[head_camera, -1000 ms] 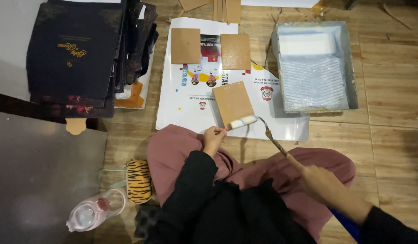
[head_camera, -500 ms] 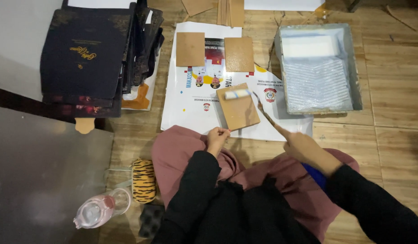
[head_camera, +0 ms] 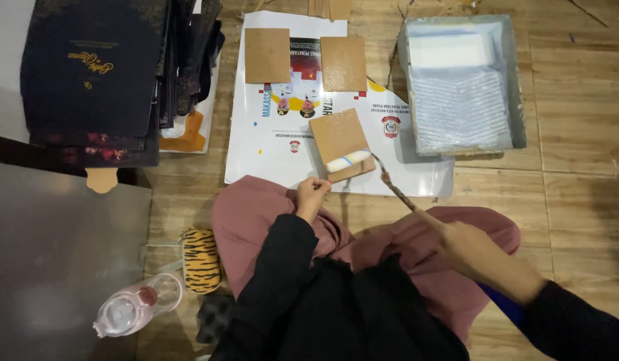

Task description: Painting small cardboard pieces with white paint using a small roller while sitting on the floor.

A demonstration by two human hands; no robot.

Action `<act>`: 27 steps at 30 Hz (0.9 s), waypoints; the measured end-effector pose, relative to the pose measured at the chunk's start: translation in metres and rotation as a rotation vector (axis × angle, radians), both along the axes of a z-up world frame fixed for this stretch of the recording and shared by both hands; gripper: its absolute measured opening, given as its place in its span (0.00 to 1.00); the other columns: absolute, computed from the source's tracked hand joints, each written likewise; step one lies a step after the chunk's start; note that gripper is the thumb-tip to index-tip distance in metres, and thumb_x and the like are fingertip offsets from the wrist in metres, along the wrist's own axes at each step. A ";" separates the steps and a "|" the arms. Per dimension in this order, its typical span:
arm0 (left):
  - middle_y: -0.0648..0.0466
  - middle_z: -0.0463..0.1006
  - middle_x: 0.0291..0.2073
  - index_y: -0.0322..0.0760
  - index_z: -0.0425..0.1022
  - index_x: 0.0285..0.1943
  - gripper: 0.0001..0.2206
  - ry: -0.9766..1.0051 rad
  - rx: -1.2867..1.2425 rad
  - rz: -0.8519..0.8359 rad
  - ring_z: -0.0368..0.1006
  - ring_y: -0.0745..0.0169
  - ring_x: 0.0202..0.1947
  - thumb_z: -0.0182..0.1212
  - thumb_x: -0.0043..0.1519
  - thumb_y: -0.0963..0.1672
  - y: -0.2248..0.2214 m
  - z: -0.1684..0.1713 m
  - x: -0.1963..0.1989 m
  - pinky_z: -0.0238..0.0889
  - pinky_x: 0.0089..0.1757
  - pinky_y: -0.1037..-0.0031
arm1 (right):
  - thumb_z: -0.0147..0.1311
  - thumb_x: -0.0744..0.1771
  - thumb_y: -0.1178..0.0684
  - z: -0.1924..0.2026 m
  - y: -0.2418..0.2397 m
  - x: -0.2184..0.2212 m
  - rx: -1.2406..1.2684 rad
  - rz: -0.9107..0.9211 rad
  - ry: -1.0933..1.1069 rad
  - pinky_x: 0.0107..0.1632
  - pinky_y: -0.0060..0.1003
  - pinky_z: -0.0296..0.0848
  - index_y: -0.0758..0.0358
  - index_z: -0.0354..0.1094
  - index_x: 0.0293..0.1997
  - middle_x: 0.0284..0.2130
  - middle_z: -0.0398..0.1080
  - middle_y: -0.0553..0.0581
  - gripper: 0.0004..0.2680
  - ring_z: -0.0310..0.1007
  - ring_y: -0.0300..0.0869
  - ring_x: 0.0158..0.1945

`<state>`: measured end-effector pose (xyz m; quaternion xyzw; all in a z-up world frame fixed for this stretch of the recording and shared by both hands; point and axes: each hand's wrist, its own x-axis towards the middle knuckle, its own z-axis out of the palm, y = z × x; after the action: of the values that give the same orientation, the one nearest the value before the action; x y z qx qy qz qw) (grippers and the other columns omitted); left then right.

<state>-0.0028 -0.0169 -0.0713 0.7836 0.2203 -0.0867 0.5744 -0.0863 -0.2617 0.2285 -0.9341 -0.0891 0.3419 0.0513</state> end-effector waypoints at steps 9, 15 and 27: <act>0.60 0.76 0.19 0.46 0.76 0.31 0.09 0.021 0.029 -0.026 0.73 0.63 0.30 0.61 0.46 0.49 0.001 0.026 -0.004 0.65 0.33 0.75 | 0.46 0.61 0.55 -0.092 0.030 0.078 -0.034 0.168 -0.229 0.38 0.51 0.73 0.46 0.38 0.66 0.28 0.71 0.67 0.27 0.73 0.57 0.35; 0.60 0.77 0.22 0.47 0.76 0.32 0.09 0.044 0.062 -0.048 0.73 0.63 0.32 0.60 0.48 0.50 0.003 0.052 -0.010 0.65 0.34 0.75 | 0.44 0.61 0.59 -0.059 0.033 0.050 -0.008 0.140 -0.194 0.38 0.51 0.72 0.51 0.37 0.66 0.27 0.70 0.70 0.27 0.73 0.60 0.35; 0.56 0.78 0.28 0.48 0.78 0.34 0.08 -0.015 -0.011 0.063 0.73 0.60 0.33 0.63 0.45 0.46 -0.005 -0.013 0.009 0.66 0.32 0.75 | 0.44 0.60 0.58 -0.015 0.040 0.020 -0.074 0.178 -0.085 0.36 0.47 0.75 0.49 0.36 0.66 0.29 0.71 0.65 0.27 0.74 0.55 0.34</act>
<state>0.0059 -0.0219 -0.0845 0.7736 0.2401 -0.0641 0.5829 -0.0660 -0.2221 0.2135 -0.9373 -0.1612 0.3084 -0.0173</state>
